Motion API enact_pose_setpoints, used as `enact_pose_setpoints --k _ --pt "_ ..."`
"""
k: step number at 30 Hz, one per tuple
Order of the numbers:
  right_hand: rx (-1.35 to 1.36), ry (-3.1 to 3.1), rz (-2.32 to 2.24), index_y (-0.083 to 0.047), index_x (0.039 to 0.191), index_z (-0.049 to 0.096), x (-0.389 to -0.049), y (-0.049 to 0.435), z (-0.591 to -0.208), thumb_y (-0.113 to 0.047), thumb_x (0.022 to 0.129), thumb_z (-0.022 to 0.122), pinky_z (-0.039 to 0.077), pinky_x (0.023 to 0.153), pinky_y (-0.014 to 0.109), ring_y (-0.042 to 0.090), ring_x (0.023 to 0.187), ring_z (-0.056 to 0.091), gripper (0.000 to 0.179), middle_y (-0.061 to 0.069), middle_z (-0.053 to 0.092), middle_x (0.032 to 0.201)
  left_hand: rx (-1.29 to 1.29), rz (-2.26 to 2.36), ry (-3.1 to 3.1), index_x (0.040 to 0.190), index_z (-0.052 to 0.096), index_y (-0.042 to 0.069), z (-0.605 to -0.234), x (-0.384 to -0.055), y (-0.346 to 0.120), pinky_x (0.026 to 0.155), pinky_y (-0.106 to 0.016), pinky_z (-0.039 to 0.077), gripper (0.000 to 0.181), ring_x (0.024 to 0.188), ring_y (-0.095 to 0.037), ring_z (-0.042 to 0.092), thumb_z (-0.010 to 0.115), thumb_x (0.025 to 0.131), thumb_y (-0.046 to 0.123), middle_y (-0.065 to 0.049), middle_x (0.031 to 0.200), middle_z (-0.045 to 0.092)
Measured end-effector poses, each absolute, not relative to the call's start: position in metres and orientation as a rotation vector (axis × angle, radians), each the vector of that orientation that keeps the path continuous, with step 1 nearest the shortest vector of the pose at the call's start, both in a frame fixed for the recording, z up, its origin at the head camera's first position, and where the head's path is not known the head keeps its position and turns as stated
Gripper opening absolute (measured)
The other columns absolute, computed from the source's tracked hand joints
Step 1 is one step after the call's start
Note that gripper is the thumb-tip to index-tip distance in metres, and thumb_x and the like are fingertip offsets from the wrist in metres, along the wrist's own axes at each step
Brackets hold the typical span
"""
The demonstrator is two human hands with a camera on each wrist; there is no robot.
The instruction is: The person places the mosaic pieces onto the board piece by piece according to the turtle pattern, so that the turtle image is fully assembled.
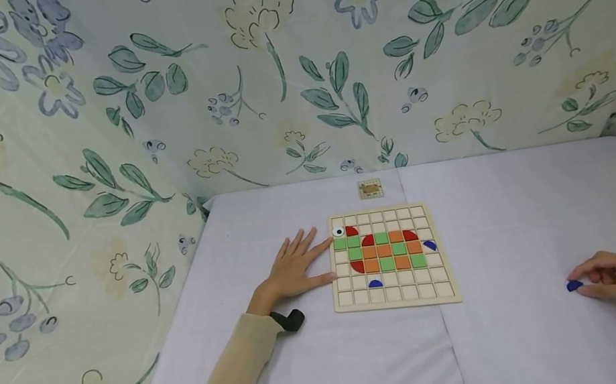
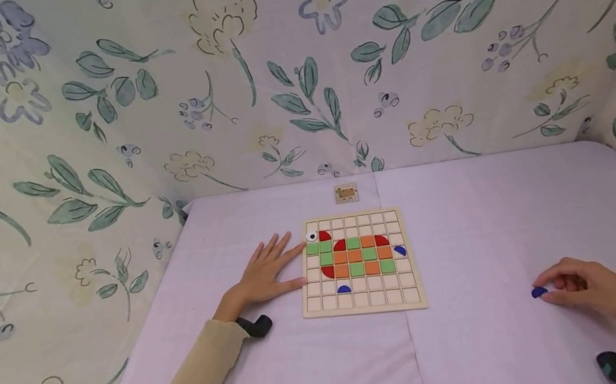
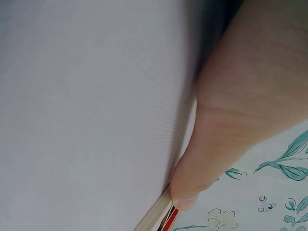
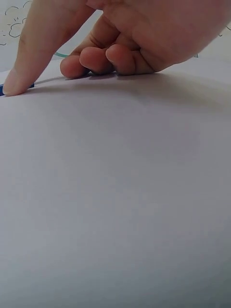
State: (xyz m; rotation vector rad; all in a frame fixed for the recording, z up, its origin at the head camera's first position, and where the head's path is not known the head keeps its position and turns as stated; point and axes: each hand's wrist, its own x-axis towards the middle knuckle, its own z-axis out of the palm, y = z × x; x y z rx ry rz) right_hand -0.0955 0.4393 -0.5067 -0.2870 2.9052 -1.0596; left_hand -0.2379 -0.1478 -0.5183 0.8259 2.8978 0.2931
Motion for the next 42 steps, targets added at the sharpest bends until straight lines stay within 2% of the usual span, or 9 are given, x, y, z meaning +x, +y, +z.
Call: enact_pose_setpoints --k 13,23,29,37,42 --pt "-0.366 2.945 -1.111 -0.005 0.092 0.071 -0.095 0.433 -0.508 0.005 0.081 0.077 0.032 0.052 0.026 0.01 0.067 0.039 0.017 -0.007 0.046 0.077 0.817 0.283 2.895 0.159 0.018 0.041 -0.518 -0.239 -0.148 0.119 -0.049 -0.007 0.086 0.152 -0.027 -0.007 0.046 0.087 0.079 0.001 0.167 0.001" --pt "-0.305 2.926 -1.074 -0.002 0.095 0.071 -0.095 0.432 -0.509 0.0 0.086 0.075 0.033 0.052 0.027 0.01 0.067 0.041 0.01 -0.006 0.049 0.076 0.819 0.304 2.891 0.159 0.018 0.041 -0.518 -0.239 -0.148 0.119 -0.049 -0.008 0.087 0.152 -0.027 -0.007 0.046 0.087 0.079 0.001 0.167 0.0" --pt "-0.232 2.935 -1.023 -0.001 0.101 0.07 -0.094 0.423 -0.502 -0.007 0.089 0.074 0.037 0.053 0.025 0.009 0.067 0.043 0.013 -0.004 0.052 0.077 0.823 0.289 2.896 0.159 0.018 0.041 -0.518 -0.239 -0.148 0.119 -0.049 -0.007 0.086 0.152 -0.026 -0.007 0.046 0.087 0.079 0.001 0.167 0.001" --pt "-0.373 2.965 -1.2 -0.002 0.101 0.07 -0.096 0.397 -0.491 0.002 0.087 0.074 0.039 0.054 0.022 0.009 0.069 0.046 0.014 -0.004 0.054 0.076 0.815 0.285 2.892 0.159 0.019 0.04 -0.518 -0.239 -0.147 0.119 -0.05 -0.007 0.087 0.152 -0.027 -0.007 0.047 0.087 0.079 0.001 0.167 0.001" --pt "-0.439 2.923 -1.362 0.002 0.102 0.068 -0.099 0.377 -0.484 0.006 0.088 0.071 0.044 0.056 0.019 0.008 0.07 0.051 0.014 -0.002 0.059 0.079 0.809 0.275 2.889 0.159 0.017 0.041 -0.518 -0.239 -0.148 0.119 -0.049 -0.008 0.087 0.152 -0.026 -0.009 0.046 0.087 0.08 0.002 0.167 -0.001"
